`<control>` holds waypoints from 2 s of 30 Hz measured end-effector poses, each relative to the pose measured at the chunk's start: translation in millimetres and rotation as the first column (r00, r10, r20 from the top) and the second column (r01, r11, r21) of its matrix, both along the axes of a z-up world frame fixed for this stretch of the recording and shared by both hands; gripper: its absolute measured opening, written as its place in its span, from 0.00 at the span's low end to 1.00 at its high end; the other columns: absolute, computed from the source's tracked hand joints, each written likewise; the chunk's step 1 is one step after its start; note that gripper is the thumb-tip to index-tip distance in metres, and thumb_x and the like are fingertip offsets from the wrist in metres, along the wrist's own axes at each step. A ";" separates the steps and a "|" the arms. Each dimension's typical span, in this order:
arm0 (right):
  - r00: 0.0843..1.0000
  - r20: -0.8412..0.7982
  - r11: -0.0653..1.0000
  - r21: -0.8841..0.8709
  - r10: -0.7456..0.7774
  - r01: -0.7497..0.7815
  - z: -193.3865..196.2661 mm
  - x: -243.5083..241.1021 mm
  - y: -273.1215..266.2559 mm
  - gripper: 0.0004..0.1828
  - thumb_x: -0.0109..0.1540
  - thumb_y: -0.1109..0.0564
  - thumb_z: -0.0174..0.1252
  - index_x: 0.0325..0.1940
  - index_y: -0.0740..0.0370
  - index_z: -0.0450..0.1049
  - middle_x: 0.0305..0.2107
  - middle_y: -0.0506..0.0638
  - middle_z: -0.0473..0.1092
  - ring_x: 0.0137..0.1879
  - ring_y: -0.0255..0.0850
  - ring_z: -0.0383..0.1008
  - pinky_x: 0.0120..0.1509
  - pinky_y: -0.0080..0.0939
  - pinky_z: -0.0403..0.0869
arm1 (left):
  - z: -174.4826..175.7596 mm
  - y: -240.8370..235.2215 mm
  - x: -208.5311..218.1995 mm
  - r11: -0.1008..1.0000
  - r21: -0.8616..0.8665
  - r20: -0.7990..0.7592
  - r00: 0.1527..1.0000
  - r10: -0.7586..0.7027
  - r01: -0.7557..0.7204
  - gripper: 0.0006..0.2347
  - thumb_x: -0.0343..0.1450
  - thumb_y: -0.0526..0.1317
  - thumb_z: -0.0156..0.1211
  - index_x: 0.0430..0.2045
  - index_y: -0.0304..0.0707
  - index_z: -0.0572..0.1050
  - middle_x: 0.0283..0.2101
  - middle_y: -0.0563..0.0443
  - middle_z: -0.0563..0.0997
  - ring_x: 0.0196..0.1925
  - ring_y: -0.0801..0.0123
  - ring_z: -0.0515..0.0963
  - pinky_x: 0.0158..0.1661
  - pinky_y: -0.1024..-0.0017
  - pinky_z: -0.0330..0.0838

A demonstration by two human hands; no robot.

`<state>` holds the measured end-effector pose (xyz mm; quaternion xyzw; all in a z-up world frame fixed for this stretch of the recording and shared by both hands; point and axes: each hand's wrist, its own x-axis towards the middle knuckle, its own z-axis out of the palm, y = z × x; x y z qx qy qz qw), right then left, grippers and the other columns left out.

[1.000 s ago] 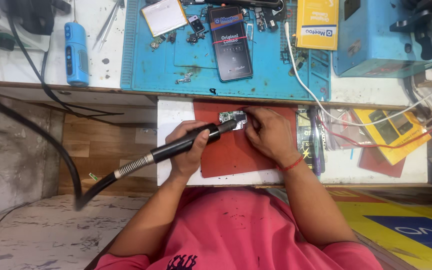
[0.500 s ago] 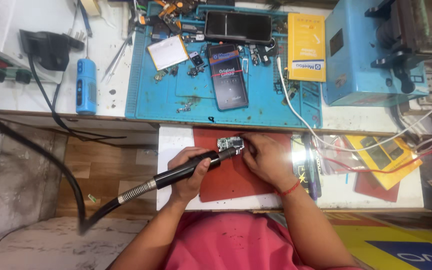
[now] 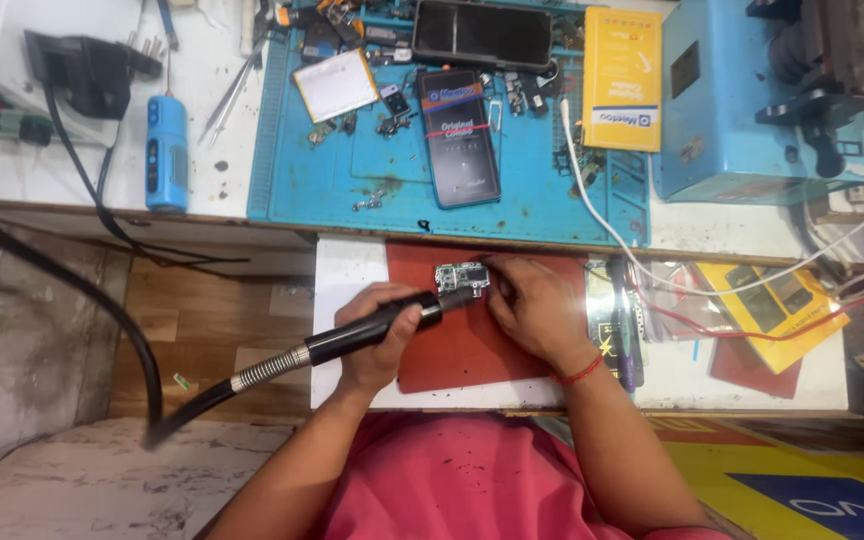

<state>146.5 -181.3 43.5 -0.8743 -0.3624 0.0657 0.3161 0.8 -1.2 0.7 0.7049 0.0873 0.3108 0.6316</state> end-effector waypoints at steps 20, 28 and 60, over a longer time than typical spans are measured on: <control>0.995 0.076 0.997 0.025 0.070 -0.072 -3.1 -0.6 -3.2 0.18 0.60 0.58 0.60 0.55 0.59 0.77 0.32 0.53 0.73 0.39 0.50 0.75 0.44 0.49 0.73 | -3.6 -3.2 -1.6 0.995 0.029 -0.083 0.991 0.101 -0.098 0.18 0.74 0.51 0.65 0.39 0.30 0.79 0.40 0.45 0.84 0.42 0.68 0.84 0.47 0.72 0.79; 0.997 0.050 0.998 0.007 0.056 -0.056 -2.1 0.0 -1.9 0.17 0.61 0.59 0.60 0.54 0.59 0.78 0.30 0.53 0.72 0.38 0.50 0.74 0.44 0.49 0.73 | 0.8 -3.0 0.0 0.995 0.000 -0.101 0.990 0.102 -0.103 0.16 0.73 0.48 0.64 0.39 0.30 0.80 0.39 0.45 0.84 0.41 0.68 0.84 0.46 0.73 0.79; 0.996 0.055 0.997 -0.018 0.074 -0.073 -9.2 -0.3 -6.6 0.18 0.61 0.56 0.62 0.55 0.59 0.76 0.30 0.52 0.72 0.40 0.49 0.74 0.46 0.50 0.73 | -8.9 -1.4 -1.6 0.994 -0.040 -0.178 0.979 0.097 -0.106 0.16 0.72 0.48 0.66 0.39 0.29 0.80 0.37 0.47 0.84 0.39 0.71 0.82 0.44 0.73 0.77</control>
